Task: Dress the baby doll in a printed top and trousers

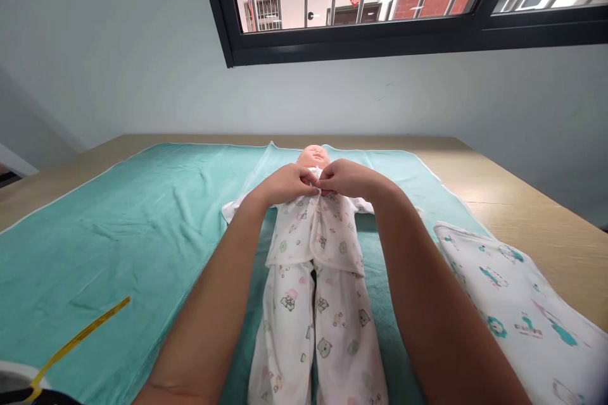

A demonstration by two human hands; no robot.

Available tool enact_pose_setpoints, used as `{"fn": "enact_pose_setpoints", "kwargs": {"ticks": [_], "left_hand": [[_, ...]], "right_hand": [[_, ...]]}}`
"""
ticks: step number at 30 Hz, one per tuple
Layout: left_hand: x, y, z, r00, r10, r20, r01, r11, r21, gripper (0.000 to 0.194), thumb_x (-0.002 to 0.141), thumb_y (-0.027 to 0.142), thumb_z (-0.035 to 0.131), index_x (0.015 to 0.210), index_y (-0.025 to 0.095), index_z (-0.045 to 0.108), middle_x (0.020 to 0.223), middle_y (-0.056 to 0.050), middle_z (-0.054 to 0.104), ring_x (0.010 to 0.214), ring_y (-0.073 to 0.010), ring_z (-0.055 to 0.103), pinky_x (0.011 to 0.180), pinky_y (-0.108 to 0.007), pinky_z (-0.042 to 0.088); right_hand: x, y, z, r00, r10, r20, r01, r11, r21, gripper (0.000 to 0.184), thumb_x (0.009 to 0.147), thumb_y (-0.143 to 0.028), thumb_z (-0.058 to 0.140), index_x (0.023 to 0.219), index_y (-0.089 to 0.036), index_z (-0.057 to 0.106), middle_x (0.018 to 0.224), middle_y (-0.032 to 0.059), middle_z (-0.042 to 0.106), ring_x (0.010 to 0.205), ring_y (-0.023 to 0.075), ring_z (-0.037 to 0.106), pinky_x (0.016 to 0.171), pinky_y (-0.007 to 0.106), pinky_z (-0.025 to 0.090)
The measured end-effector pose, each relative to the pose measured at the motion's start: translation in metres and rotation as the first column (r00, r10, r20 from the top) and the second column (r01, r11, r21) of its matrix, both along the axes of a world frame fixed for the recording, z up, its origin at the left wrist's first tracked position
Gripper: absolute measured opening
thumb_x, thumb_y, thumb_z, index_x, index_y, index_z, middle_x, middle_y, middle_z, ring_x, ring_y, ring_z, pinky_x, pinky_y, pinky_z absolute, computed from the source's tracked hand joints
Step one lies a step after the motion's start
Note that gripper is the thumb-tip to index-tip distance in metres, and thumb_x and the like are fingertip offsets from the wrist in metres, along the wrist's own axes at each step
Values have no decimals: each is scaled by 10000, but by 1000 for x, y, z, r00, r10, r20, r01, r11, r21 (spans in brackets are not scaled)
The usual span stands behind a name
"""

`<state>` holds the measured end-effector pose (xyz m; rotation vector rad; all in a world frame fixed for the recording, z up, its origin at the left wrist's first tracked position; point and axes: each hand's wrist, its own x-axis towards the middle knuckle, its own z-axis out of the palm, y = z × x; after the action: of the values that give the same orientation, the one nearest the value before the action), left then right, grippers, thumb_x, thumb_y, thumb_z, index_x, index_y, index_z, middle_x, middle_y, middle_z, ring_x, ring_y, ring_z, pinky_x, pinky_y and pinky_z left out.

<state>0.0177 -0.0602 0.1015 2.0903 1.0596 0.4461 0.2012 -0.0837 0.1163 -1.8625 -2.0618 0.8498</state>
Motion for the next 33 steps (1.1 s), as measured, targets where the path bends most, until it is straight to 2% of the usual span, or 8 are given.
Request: {"fn": "enact_pose_setpoints", "kwargs": {"ticks": [4, 8, 13, 17, 21, 24, 28, 33], "left_hand": [[0, 1, 0, 1000, -1, 7, 1, 1000, -2, 130, 732, 330, 667, 785, 220, 713, 755, 12, 594, 635, -113, 452, 542, -253, 301], [0, -2, 1, 1000, 13, 19, -13, 1000, -10, 127, 720, 325, 668, 765, 212, 706, 742, 6, 582, 625, -115, 444, 539, -257, 304], [-1, -4, 3, 999, 2, 49, -1, 1000, -22, 165, 739, 342, 642, 806, 217, 726, 708, 8, 545, 597, -108, 400, 534, -260, 294], [-1, -4, 4, 999, -31, 27, 31, 999, -8, 155, 747, 333, 620, 777, 222, 724, 659, 18, 474, 587, -109, 348, 524, -264, 264], [-1, -5, 4, 999, -15, 41, 15, 1000, -7, 152, 748, 330, 612, 697, 209, 688, 628, 23, 435, 571, -106, 315, 520, -270, 244], [-1, -6, 4, 998, -5, 60, 6, 1000, -14, 148, 746, 331, 623, 690, 210, 687, 625, 25, 432, 567, -105, 311, 518, -272, 238], [-2, -5, 2, 995, -28, 95, 30, 999, -14, 165, 739, 314, 629, 622, 197, 627, 605, 35, 378, 558, -98, 291, 507, -271, 220], [-6, -1, -2, 985, -25, 169, 35, 998, -57, 263, 710, 302, 639, 551, 187, 464, 602, 36, 337, 551, -95, 278, 500, -271, 202]], "right_hand": [[2, 0, -1, 1000, 12, -2, -12, 1000, 4, 297, 817, -342, 610, 576, -182, 543, 657, 12, 547, 525, 100, 368, 513, 287, 258], [4, 0, -2, 999, 31, -29, -31, 999, 11, 246, 800, -334, 623, 603, -192, 587, 678, 10, 563, 544, 109, 385, 514, 286, 273], [5, 0, 0, 989, -12, -148, 14, 1000, 13, 171, 773, -311, 671, 660, -187, 640, 715, 23, 599, 618, 128, 477, 538, 271, 316], [7, -1, 1, 982, -22, -188, 26, 1000, 18, 209, 796, -352, 661, 671, -184, 659, 752, 38, 644, 683, 146, 537, 581, 268, 359], [8, -3, 3, 983, -11, -186, 19, 999, 43, 215, 810, -358, 643, 681, -189, 674, 751, 43, 661, 701, 151, 551, 594, 265, 371], [6, -4, 5, 987, -56, -153, 62, 997, 38, 182, 782, -336, 675, 674, -190, 674, 705, 40, 641, 666, 150, 541, 575, 266, 368], [6, -5, 6, 988, -73, -135, 79, 996, 41, 165, 761, -338, 701, 676, -198, 678, 678, 30, 624, 642, 152, 540, 573, 270, 380], [10, -2, 2, 982, 6, -188, -8, 1000, -8, 164, 768, -342, 680, 694, -196, 693, 759, 37, 671, 684, 152, 546, 594, 267, 389]]}}
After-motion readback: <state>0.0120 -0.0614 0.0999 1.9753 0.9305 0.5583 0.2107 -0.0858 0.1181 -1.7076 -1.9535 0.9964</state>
